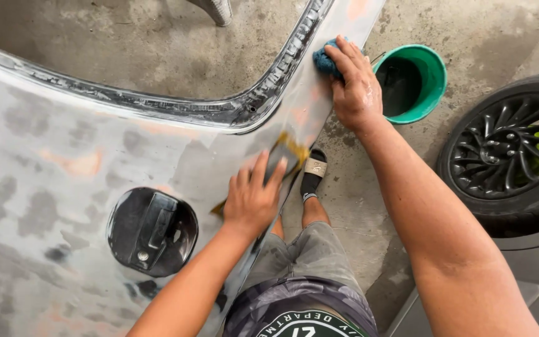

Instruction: The person sands the edge of a car door with a sanding block and wipes the surface with a blue cloth. They repeatedly dip the sanding block and cloth into a green bucket of water to clean them before continuing to sand and wipe the door's edge.

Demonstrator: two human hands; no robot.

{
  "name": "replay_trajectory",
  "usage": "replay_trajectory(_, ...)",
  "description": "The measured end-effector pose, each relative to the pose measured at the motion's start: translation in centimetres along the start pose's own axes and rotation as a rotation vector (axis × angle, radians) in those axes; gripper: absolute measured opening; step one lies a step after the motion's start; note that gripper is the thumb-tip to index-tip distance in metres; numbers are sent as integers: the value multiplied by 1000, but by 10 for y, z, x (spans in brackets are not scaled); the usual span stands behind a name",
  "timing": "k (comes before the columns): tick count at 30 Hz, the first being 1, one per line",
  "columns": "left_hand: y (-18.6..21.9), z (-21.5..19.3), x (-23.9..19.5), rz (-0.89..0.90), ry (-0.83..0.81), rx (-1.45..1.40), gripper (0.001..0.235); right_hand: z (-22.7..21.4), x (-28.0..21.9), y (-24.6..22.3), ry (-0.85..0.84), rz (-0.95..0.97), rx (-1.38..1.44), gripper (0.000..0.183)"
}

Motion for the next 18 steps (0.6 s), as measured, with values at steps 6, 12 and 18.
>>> replay_trajectory(6, 3, 15, 109, -73, 63, 60, 51, -5, 0, 2, -49, -49, -23, 54)
replay_trajectory(12, 1, -19, -26, -33, -71, -20, 51, -2, 4, 1, -62, -36, -45, 54)
replay_trajectory(18, -23, -21, -103, -101, -102, -54, 58, 18, -2, -33, -103, 52, -140, 57)
Point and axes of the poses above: each hand's wrist, its own x-axis towards the middle knuckle, its own z-axis out of the palm, y = z × x, the point moved 7 cm from there along x, towards the middle knuckle, and after that the axes turned 6 degrees about -y, right-handed, at the moved point
